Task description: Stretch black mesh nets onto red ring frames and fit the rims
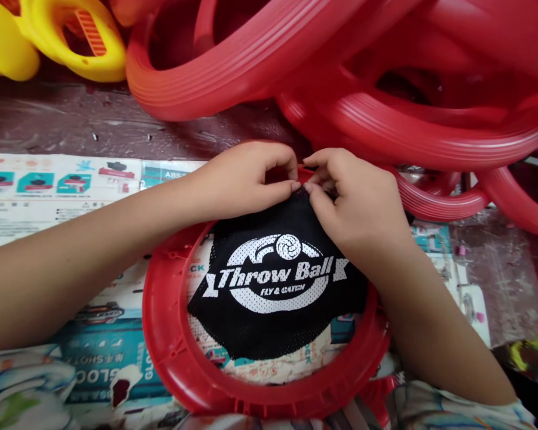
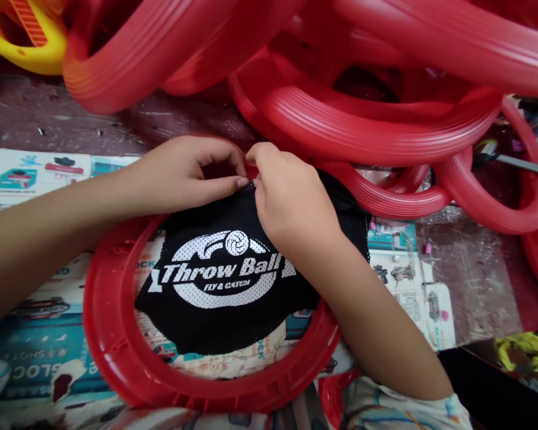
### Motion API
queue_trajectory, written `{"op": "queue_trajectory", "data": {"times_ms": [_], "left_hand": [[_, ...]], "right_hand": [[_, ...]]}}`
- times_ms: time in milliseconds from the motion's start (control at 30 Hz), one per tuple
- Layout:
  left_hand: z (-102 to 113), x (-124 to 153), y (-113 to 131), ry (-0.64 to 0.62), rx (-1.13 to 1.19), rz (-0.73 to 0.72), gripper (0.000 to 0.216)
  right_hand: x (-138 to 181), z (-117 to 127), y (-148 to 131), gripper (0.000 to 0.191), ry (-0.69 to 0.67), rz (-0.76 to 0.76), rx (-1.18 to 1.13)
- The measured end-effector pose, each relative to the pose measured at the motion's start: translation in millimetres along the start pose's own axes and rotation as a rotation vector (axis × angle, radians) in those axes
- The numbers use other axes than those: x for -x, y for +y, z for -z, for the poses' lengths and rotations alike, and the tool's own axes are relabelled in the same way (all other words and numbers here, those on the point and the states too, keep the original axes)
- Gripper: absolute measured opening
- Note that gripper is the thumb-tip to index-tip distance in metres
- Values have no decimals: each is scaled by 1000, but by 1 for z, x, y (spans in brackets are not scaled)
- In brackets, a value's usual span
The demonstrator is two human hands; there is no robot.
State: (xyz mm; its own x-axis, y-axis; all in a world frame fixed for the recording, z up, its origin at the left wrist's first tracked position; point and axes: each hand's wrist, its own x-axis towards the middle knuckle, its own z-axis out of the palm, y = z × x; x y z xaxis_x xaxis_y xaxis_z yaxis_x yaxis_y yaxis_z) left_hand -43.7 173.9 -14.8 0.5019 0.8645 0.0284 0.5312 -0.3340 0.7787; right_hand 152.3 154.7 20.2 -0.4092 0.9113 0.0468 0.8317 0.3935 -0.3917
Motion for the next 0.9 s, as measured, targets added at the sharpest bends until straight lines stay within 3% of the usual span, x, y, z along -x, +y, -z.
{"op": "queue_trajectory", "data": {"times_ms": [200, 400, 567, 733, 900], "left_hand": [[2, 4, -2, 31, 28, -84, 23], [2, 4, -3, -22, -54, -197, 28], [4, 2, -3, -72, -109, -191, 34], [5, 3, -1, -84, -140, -164, 35], [5, 4, 0, -75, -131, -127, 32]], "right_hand": [[-1, -2, 6, 32, 63, -31, -221], [0, 1, 4, 33, 49, -20, -209], [1, 8, -1, 37, -10, -6, -140], [0, 16, -4, 27, -61, 59, 25], [-2, 21, -6, 37, -176, 157, 125]]}}
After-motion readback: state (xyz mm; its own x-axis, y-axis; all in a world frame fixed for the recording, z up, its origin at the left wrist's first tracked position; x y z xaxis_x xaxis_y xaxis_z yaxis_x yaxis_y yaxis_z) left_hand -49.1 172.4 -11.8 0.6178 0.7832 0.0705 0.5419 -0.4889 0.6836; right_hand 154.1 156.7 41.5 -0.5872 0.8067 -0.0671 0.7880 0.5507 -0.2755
